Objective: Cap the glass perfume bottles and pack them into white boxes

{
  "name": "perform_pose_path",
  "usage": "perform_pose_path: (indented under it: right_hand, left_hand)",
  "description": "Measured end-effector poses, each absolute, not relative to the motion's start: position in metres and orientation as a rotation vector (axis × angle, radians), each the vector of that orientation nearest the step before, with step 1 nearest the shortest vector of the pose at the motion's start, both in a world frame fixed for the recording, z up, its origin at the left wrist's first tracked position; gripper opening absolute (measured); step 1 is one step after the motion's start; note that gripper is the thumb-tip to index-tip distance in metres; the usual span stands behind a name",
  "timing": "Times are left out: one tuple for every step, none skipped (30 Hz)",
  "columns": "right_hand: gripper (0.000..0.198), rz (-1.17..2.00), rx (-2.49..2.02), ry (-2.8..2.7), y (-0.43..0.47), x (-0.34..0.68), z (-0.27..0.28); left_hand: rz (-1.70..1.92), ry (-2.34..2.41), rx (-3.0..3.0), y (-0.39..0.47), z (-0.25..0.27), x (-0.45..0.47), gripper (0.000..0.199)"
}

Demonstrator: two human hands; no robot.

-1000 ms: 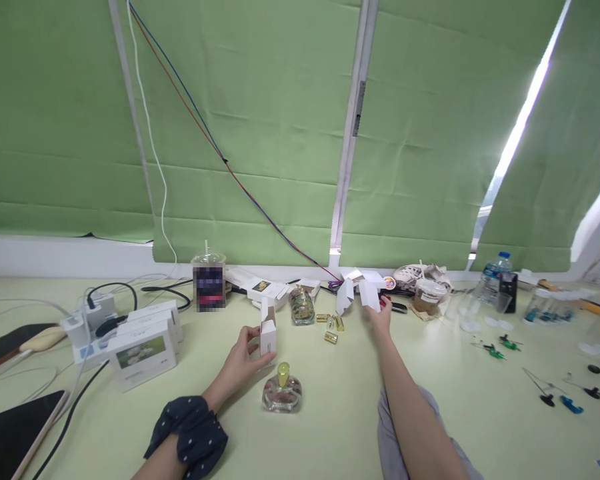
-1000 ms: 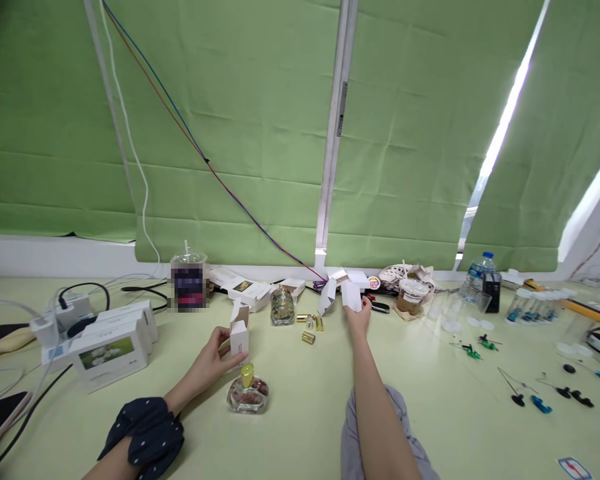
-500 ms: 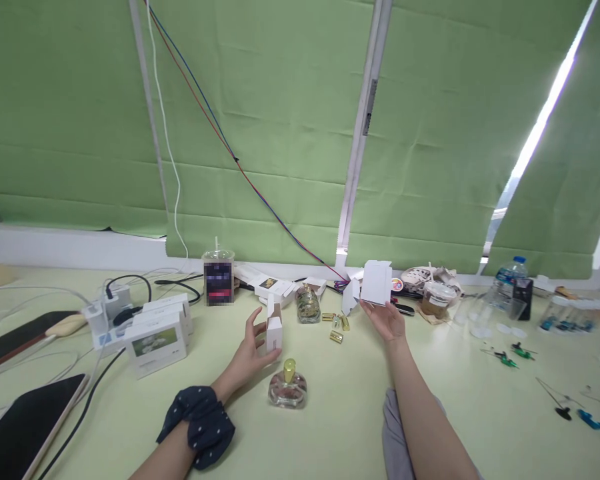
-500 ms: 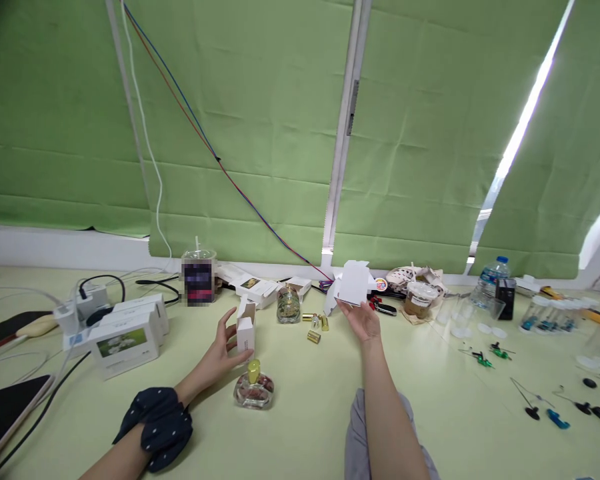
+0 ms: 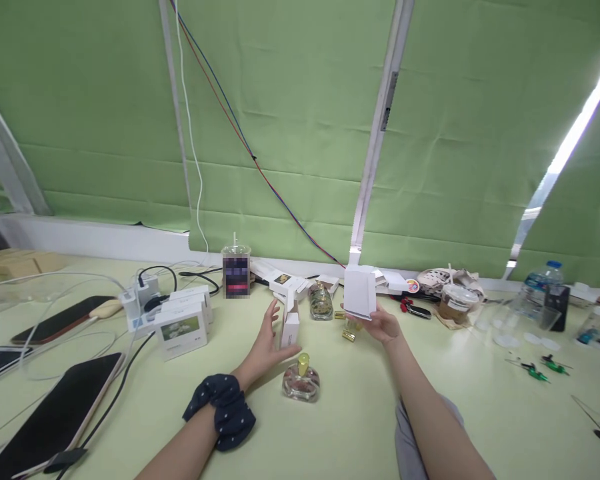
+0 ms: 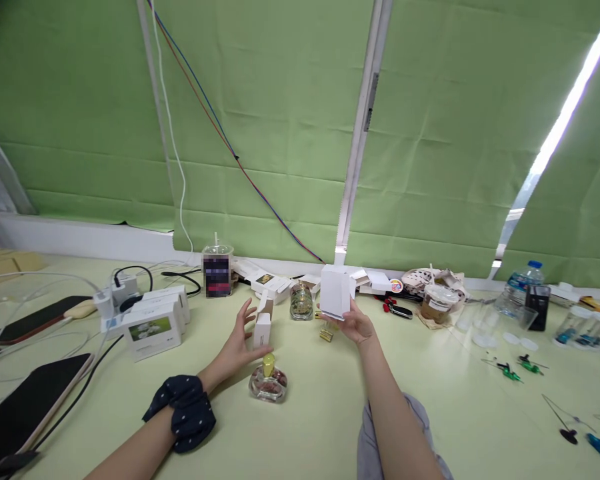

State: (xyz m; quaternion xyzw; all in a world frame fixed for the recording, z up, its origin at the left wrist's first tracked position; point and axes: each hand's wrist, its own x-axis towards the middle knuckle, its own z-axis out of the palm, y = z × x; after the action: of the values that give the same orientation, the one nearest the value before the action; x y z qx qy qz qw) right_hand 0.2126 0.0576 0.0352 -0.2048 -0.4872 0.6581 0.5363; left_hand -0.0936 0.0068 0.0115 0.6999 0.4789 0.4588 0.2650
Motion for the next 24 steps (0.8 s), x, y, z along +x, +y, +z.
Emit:
perform_pose_path:
  right_hand:
    - [0.074,1.59,-0.47,-1.16,0.057,0.208,0.036]
    - [0.074,1.619,-0.447,-1.161,0.057,0.204,0.037]
    - [0.073,1.649,-0.425,-1.166,0.057,0.199,0.037]
    - [0.073,1.677,-0.408,-1.173,0.056,0.195,0.038]
    - [0.073,1.703,-0.397,-1.182,0.056,0.191,0.039]
    - [0.074,1.725,-0.391,-1.189,0.055,0.187,0.039]
    - [0.075,1.743,-0.386,-1.193,0.055,0.183,0.039]
    - [0.075,1.757,-0.382,-1.191,0.054,0.179,0.039]
    - [0.074,1.765,-0.383,-1.183,0.054,0.176,0.039]
    - [0.072,1.771,-0.39,-1.174,0.054,0.172,0.038]
    - [0.069,1.772,-0.403,-1.166,0.054,0.169,0.038]
    - [0.067,1.771,-0.419,-1.159,0.054,0.166,0.037]
    - [0.065,1.769,-0.434,-1.151,0.054,0.164,0.035]
    - [0.063,1.765,-0.448,-1.143,0.054,0.162,0.034]
    - [0.062,1.762,-0.459,-1.132,0.055,0.16,0.033]
    - [0.061,1.756,-0.47,-1.116,0.055,0.159,0.032]
    - [0.061,1.748,-0.483,-1.098,0.056,0.158,0.032]
    - [0.06,1.739,-0.498,-1.077,0.057,0.157,0.032]
    - [0.06,1.729,-0.513,-1.059,0.057,0.156,0.033]
    - [0.059,1.716,-0.527,-1.045,0.057,0.156,0.034]
    - [0.058,1.7,-0.537,-1.039,0.057,0.155,0.036]
    - [0.058,1.683,-0.543,-1.041,0.057,0.155,0.039]
    - [0.056,1.667,-0.542,-1.053,0.057,0.154,0.041]
    - [0.054,1.652,-0.534,-1.073,0.056,0.153,0.044]
  left_hand:
    - [1.265,1.309,1.937,0.008,0.01,-0.093,0.111]
    - [1.29,1.318,1.985,0.009,0.009,-0.092,0.111]
    - [1.313,1.325,2.025,0.01,0.008,-0.091,0.11]
    - [1.334,1.333,2.056,0.01,0.007,-0.09,0.109]
    - [1.353,1.345,2.075,0.011,0.007,-0.09,0.107]
    - [1.372,1.36,2.084,0.011,0.007,-0.089,0.105]
    - [1.391,1.375,2.089,0.011,0.008,-0.088,0.103]
    - [1.413,1.388,2.096,0.01,0.008,-0.088,0.1]
    - [1.433,1.395,2.107,0.009,0.009,-0.088,0.097]
    - [1.449,1.393,2.124,0.008,0.01,-0.088,0.094]
    - [1.463,1.384,2.143,0.007,0.011,-0.087,0.091]
    - [1.476,1.37,2.165,0.007,0.011,-0.087,0.089]
    - [1.487,1.357,2.184,0.006,0.012,-0.088,0.087]
    - [1.496,1.351,2.202,0.006,0.012,-0.088,0.084]
    - [1.497,1.354,2.219,0.006,0.012,-0.088,0.08]
    - [1.495,1.365,2.232,0.006,0.011,-0.089,0.075]
    - [1.488,1.38,2.245,0.006,0.011,-0.089,0.07]
    - [1.471,1.392,2.26,0.006,0.011,-0.089,0.066]
    - [1.448,1.398,2.275,0.005,0.011,-0.09,0.062]
    - [1.43,1.397,2.289,0.005,0.012,-0.09,0.059]
    - [1.414,1.388,2.301,0.004,0.013,-0.09,0.058]
    - [1.404,1.371,2.311,0.003,0.015,-0.09,0.057]
    - [1.396,1.349,2.318,0.001,0.017,-0.089,0.057]
    - [1.395,1.325,2.319,-0.001,0.019,-0.088,0.057]
